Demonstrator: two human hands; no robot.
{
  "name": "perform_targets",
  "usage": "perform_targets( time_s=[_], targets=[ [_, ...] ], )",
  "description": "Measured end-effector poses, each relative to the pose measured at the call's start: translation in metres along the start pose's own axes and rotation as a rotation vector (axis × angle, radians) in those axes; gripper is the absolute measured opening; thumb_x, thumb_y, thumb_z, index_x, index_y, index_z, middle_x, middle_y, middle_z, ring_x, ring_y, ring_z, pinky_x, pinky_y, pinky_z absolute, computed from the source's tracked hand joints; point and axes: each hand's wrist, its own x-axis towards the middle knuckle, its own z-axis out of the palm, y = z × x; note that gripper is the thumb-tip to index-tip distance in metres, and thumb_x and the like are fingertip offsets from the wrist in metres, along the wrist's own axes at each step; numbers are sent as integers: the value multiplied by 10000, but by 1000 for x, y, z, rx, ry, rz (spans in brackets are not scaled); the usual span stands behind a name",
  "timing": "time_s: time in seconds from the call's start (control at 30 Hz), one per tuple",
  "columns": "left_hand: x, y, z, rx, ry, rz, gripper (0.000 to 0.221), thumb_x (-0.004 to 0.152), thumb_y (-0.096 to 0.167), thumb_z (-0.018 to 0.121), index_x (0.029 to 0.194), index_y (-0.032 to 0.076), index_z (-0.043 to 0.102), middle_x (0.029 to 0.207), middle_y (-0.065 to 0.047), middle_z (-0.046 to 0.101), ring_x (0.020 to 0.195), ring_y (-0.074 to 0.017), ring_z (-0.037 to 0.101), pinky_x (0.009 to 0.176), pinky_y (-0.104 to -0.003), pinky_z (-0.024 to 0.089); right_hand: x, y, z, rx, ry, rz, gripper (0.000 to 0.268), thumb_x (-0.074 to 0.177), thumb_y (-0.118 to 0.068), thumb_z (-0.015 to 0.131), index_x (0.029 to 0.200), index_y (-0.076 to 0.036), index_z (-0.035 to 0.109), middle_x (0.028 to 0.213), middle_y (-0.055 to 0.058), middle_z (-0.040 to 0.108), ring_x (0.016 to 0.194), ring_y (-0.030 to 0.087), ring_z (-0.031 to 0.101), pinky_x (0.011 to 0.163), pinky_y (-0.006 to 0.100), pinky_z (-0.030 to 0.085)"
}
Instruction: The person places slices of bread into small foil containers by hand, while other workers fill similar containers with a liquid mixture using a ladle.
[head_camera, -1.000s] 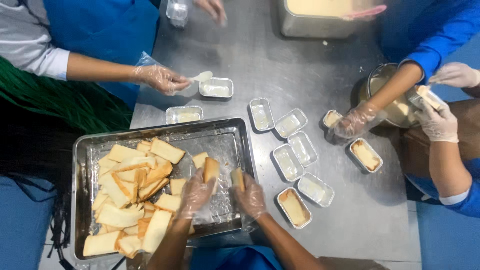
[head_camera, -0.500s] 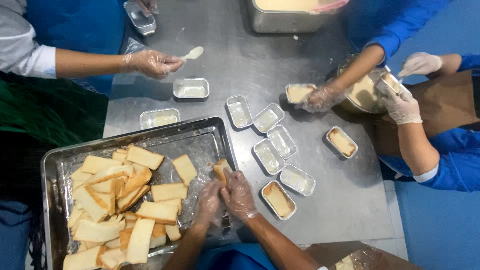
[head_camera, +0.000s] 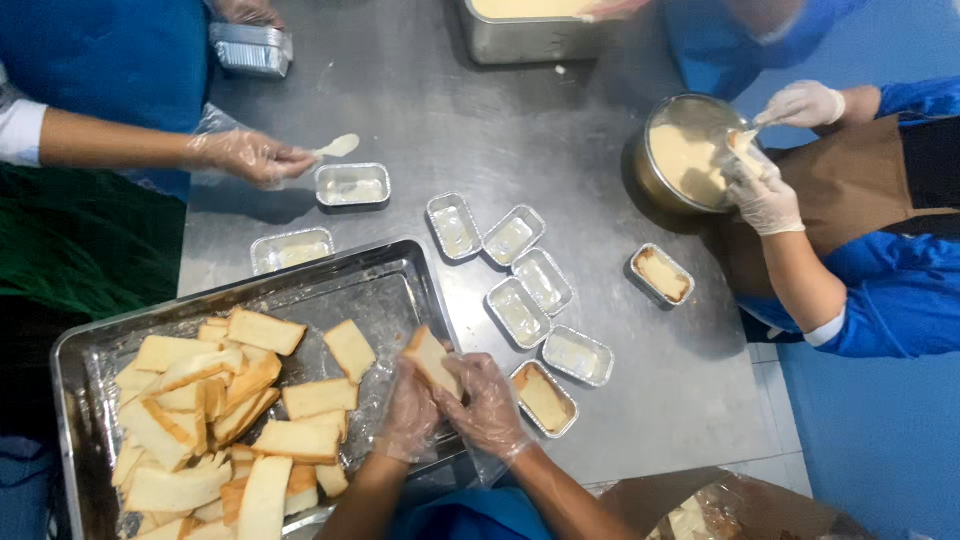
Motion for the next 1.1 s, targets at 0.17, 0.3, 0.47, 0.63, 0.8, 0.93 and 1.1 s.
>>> perform_targets(
  time_s=[0.17, 0.3, 0.47, 0.63, 0.8, 0.93, 1.1],
  targets=[
    [14, -9, 37, 248, -27, -29, 707, 925, 449, 677, 1488, 110, 416, 1223, -90, 604, 1109, -246, 624, 937, -422, 557, -7, 14, -14, -50, 207, -72, 396, 832, -226, 820, 1186, -77, 722, 1094, 165, 625, 991, 293, 637, 816, 409, 541],
    [27, -22, 74, 202, 140, -75, 730, 944, 555, 575, 1442, 32, 466, 1170, -158, 636, 1083, -284, 648, 936, -430, 577, -16, 43, -26, 315, 254, 215, 508, 906, -303, 746, 1322, -52, 597, 1184, 88, 627, 1083, 217, 648, 896, 354, 568],
    [49, -65, 111, 255, 129, -204, 749, 918, 584, 531, 1461, 72, 465, 1235, -143, 637, 1114, -263, 620, 940, -428, 557, -35, 93, -53, 1109, 187, 675, 431, 1040, -295, 656, 1310, 41, 641, 1098, 126, 652, 938, 207, 582, 805, 341, 525],
    [69, -127, 120, 343, 98, -274, 740, 909, 646, 461, 1511, 218, 427, 1158, -164, 572, 1025, -282, 627, 843, -467, 580, -41, 117, -100, 1333, 372, 643, 345, 957, -216, 636, 1229, -7, 602, 1080, 52, 714, 963, 148, 700, 818, 310, 602],
    [87, -166, 115, 478, 186, -315, 641, 911, 376, 616, 1473, 133, 427, 1213, -132, 614, 1086, -252, 636, 956, -436, 574, -41, 157, -138, 1134, 401, 696, 319, 935, -120, 679, 1247, -56, 657, 1022, 52, 733, 822, 118, 677, 726, 266, 581],
    [100, -159, 111, 800, 124, -138, 476, 980, 216, 673, 1394, 7, 566, 1222, -106, 691, 1079, -194, 652, 964, -321, 538, -49, 198, -141, 699, 422, 596, 292, 936, -55, 699, 1228, -43, 704, 941, 48, 706, 788, 88, 622, 686, 239, 544],
    [88, -127, 130, 1493, 12, -168, 325, 956, 226, 672, 1223, 43, 700, 1039, -111, 754, 902, -186, 699, 801, -316, 595, -48, 205, -143, 455, 409, 487, 230, 954, -63, 636, 1165, -5, 709, 929, 46, 745, 826, 80, 652, 743, 244, 557]
  ],
)
